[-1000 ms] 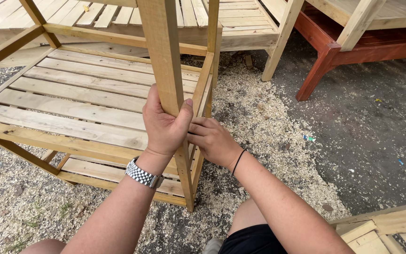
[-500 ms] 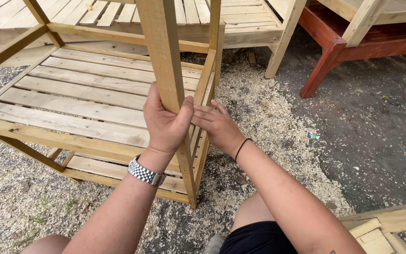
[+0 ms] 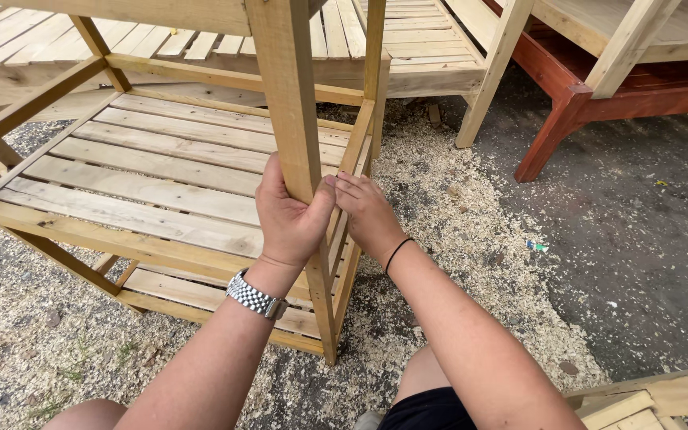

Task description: The person sands the surfaces and edges of a three-tier wooden shelf using a sanding block. They work across the slatted shelves and vertical frame members, moving the block back and forth to smooth the wood.

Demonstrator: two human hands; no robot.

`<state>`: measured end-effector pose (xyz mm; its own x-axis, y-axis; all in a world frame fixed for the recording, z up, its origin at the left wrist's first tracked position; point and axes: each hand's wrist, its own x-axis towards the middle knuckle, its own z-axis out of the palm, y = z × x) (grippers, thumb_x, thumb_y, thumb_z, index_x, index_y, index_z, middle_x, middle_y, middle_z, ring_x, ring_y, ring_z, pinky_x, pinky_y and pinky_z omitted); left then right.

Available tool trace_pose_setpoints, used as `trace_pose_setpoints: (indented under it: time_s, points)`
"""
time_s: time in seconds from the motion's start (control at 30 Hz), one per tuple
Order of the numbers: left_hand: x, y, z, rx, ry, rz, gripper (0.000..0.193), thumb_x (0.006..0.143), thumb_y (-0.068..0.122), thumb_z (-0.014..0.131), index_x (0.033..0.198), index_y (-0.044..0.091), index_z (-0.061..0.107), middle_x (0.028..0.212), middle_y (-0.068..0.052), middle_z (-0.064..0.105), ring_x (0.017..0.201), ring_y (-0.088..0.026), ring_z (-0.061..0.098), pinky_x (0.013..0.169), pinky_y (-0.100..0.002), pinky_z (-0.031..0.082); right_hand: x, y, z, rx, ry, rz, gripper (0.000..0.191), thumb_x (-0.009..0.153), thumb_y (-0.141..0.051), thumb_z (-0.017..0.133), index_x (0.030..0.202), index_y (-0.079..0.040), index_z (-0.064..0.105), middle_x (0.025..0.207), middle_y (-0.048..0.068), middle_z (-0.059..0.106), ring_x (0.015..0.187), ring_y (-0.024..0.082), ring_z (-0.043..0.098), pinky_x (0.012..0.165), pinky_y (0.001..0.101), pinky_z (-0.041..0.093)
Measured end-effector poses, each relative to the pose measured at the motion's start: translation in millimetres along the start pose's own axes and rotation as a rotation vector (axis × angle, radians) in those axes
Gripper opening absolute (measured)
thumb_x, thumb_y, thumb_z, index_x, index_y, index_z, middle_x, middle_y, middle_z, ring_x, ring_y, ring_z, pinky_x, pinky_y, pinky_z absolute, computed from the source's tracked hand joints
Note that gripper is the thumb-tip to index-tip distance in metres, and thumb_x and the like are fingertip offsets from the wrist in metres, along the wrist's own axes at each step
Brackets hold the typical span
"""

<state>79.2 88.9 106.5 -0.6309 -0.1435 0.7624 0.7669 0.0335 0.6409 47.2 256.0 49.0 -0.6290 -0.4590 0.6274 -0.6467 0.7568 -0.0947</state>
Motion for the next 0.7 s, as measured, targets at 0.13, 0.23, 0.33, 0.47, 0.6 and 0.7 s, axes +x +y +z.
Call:
trace_pose_setpoints:
  time_s: [0.13, 0.23, 0.33, 0.47, 0.6, 0.7]
  points:
    - [-2.7, 1.1, -2.7, -0.002, 0.002, -0.025, 0.024, 0.091, 0.004, 0.071, 0.109, 0.002, 0.056, 0.085, -0.003, 0.065, 0.076, -0.008, 0.06, 0.07, -0.025, 0.053, -21.4, -11.5, 1.8, 0.165, -0.114, -0.103, 0.042, 0.084, 0.005, 0.063, 0.122, -0.011, 0.067, 0.137, 0.003, 0.064, 0.138, 0.025, 0.05, 0.119, 0.047, 0.038]
    - [-5.5, 2.1, -3.5, 0.009, -0.002, 0.018, 0.025, 0.092, 0.004, 0.071, 0.111, 0.002, 0.055, 0.089, -0.003, 0.065, 0.08, -0.009, 0.061, 0.073, -0.025, 0.053, -20.5, -0.2, -0.6, 0.1, -0.15, -0.201, 0.028, 0.087, 0.004, 0.064, 0.109, -0.014, 0.067, 0.13, 0.0, 0.067, 0.138, 0.022, 0.054, 0.124, 0.0519, 0.032]
    - [-6.3, 2.6, -1.7, -0.012, -0.003, -0.001, 0.023, 0.094, 0.004, 0.071, 0.111, 0.001, 0.056, 0.092, -0.004, 0.067, 0.083, -0.009, 0.062, 0.075, -0.025, 0.054, 7.2, 25.5, -1.0, -0.035, -0.062, -0.04, 0.048, 0.086, 0.009, 0.061, 0.128, -0.015, 0.068, 0.135, 0.003, 0.066, 0.133, 0.023, 0.053, 0.118, 0.0577, 0.026]
    - [-7.0, 2.7, -2.0, 0.0, -0.011, -0.015, 0.025, 0.093, 0.004, 0.072, 0.112, 0.001, 0.056, 0.09, -0.003, 0.066, 0.08, -0.009, 0.062, 0.073, -0.025, 0.054, 4.0, 17.1, 9.2, -0.002, -0.12, 0.028, 0.051, 0.083, 0.008, 0.063, 0.128, -0.017, 0.065, 0.139, 0.002, 0.063, 0.139, 0.023, 0.049, 0.125, 0.0552, 0.025]
    - [-8.2, 2.0, -3.8, 0.004, -0.019, 0.0, 0.026, 0.093, 0.004, 0.072, 0.114, 0.001, 0.056, 0.091, -0.003, 0.066, 0.081, -0.008, 0.062, 0.073, -0.024, 0.054, -17.6, 2.5, 13.2, 0.071, -0.2, -0.148, 0.058, 0.075, 0.008, 0.064, 0.127, -0.017, 0.064, 0.141, 0.003, 0.06, 0.141, 0.025, 0.046, 0.124, 0.0586, 0.019]
    - [-8.7, 1.1, -1.6, -0.035, -0.033, -0.003, 0.026, 0.094, 0.004, 0.072, 0.114, 0.001, 0.055, 0.092, -0.003, 0.067, 0.083, -0.007, 0.062, 0.075, -0.024, 0.054, -5.1, 15.9, 9.9, 0.026, -0.216, -0.065, 0.058, 0.078, 0.01, 0.063, 0.129, -0.017, 0.065, 0.141, 0.002, 0.061, 0.141, 0.023, 0.047, 0.125, 0.0607, 0.014]
